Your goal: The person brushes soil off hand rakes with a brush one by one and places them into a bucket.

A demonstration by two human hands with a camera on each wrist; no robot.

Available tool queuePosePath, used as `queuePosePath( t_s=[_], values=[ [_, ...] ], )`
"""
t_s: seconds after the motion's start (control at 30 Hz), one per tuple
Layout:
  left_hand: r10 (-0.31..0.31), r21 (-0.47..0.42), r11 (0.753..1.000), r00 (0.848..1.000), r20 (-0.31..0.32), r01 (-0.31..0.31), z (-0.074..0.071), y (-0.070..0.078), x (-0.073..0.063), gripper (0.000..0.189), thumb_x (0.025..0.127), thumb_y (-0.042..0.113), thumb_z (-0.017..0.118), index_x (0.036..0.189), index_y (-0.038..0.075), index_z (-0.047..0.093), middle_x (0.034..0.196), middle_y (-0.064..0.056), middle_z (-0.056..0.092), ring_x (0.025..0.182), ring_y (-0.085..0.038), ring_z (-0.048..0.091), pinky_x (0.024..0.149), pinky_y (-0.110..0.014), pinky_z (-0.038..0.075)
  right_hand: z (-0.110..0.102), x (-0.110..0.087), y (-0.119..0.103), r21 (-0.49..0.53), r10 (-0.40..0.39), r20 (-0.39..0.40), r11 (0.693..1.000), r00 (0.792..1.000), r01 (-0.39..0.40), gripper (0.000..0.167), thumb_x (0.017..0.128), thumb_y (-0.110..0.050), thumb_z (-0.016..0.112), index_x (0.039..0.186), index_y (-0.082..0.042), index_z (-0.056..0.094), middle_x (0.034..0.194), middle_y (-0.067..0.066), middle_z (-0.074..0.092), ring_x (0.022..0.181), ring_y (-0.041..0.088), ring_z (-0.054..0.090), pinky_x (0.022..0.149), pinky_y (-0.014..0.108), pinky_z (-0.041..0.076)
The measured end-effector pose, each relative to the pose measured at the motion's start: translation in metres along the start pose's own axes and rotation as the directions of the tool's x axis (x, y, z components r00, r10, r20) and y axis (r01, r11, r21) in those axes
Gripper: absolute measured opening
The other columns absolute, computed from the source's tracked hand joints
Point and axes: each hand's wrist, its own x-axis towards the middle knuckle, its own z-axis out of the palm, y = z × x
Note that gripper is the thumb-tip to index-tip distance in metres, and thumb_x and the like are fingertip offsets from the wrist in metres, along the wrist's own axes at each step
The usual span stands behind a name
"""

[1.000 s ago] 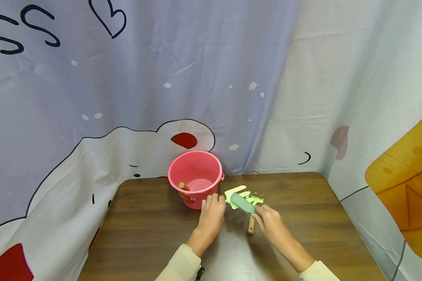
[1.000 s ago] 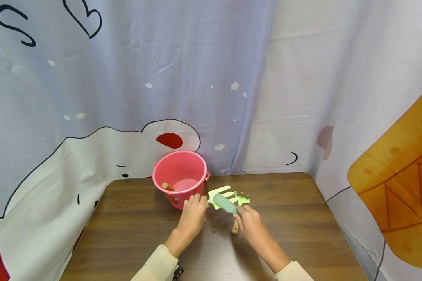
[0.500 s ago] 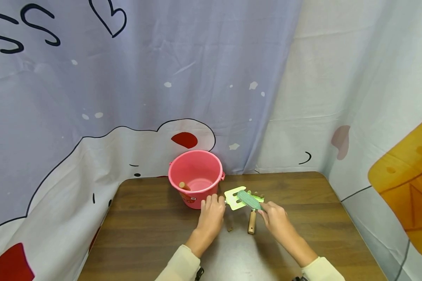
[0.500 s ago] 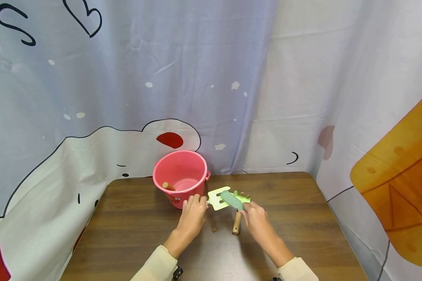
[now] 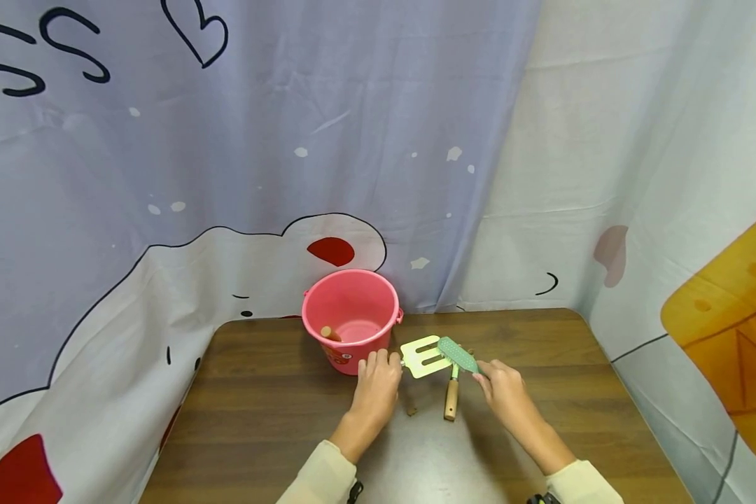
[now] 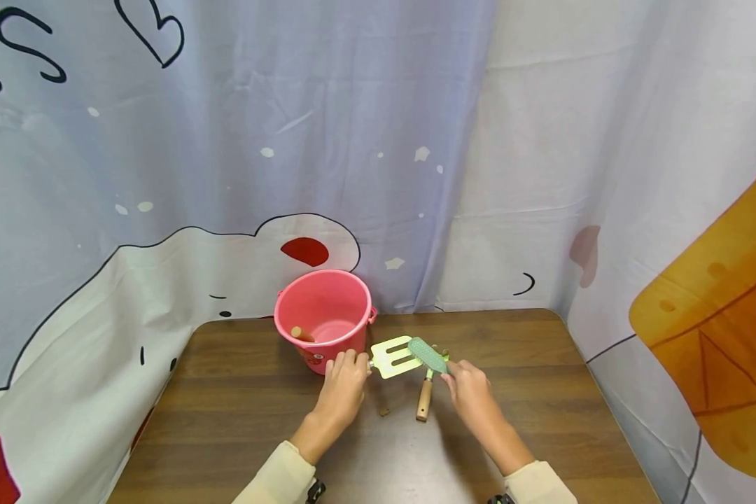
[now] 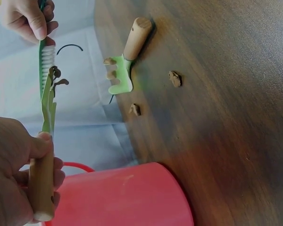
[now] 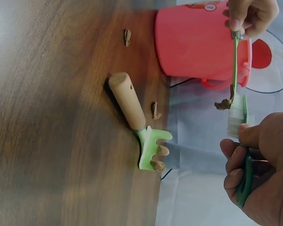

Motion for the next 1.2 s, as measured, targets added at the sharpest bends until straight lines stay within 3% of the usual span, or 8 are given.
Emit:
queuePosePath(
  t_s=[0.27, 0.53, 0.67, 0.9, 1.2],
  values=[
    [0.018, 0.013, 1.000, 1.000, -0.022, -0.017, 0.002, -0.001, -0.001, 0.019, 0.083, 0.015, 0.081, 0.086, 0.010, 0.063, 0.080, -0.005, 0.057, 0.076, -0.024, 0.056, 0.062, -0.034, 0.034, -0.003, -0.003, 0.016, -0.003, 0.040, 0.029, 0.999, 0.999, -0.040, 0.019, 0.084, 0.002, 0.079, 0.101, 0.011, 0.074, 0.077, 0.013, 0.067, 0.067, 0.020, 0.065, 0.058, 0.035, 0.056],
    [0.024, -0.010, 1.000, 1.000, -0.008, -0.024, -0.005, -0.006, 0.001, 0.018, 0.084, 0.015, 0.081, 0.091, 0.011, 0.065, 0.083, -0.005, 0.059, 0.078, -0.024, 0.058, 0.063, -0.034, 0.037, -0.010, -0.012, 0.039, -0.013, 0.077, 0.056, 0.997, 0.995, -0.077, 0.022, 0.086, 0.002, 0.077, 0.102, 0.015, 0.072, 0.086, 0.024, 0.071, 0.077, 0.036, 0.073, 0.065, 0.044, 0.059],
    [0.030, -0.020, 0.999, 1.000, -0.008, -0.030, -0.004, -0.008, 0.002, 0.016, 0.085, 0.014, 0.079, 0.091, 0.011, 0.065, 0.082, -0.005, 0.059, 0.078, -0.024, 0.057, 0.063, -0.034, 0.038, -0.014, -0.014, 0.044, -0.015, 0.084, 0.067, 0.996, 0.994, -0.083, 0.023, 0.086, 0.002, 0.077, 0.103, 0.015, 0.071, 0.086, 0.024, 0.071, 0.077, 0.036, 0.072, 0.065, 0.044, 0.059],
    [0.030, -0.047, 0.998, 1.000, -0.003, -0.030, -0.003, -0.009, 0.001, 0.016, 0.086, 0.015, 0.078, 0.091, 0.011, 0.064, 0.083, -0.004, 0.059, 0.079, -0.024, 0.057, 0.064, -0.034, 0.039, -0.016, -0.014, 0.036, -0.013, 0.056, 0.041, 0.998, 0.998, -0.056, 0.022, 0.084, 0.002, 0.079, 0.102, 0.013, 0.073, 0.086, 0.022, 0.072, 0.076, 0.033, 0.072, 0.065, 0.044, 0.058],
    [0.033, -0.066, 0.997, 0.999, 0.034, -0.031, 0.001, -0.008, 0.001, 0.020, 0.084, 0.015, 0.082, 0.092, 0.012, 0.064, 0.084, -0.004, 0.059, 0.080, -0.024, 0.057, 0.065, -0.033, 0.039, -0.016, -0.009, 0.005, 0.025, 0.049, 0.035, 0.998, 0.998, -0.050, 0.023, 0.086, 0.000, 0.078, 0.104, 0.012, 0.072, 0.086, 0.018, 0.072, 0.074, 0.024, 0.070, 0.062, 0.036, 0.058]
  ],
)
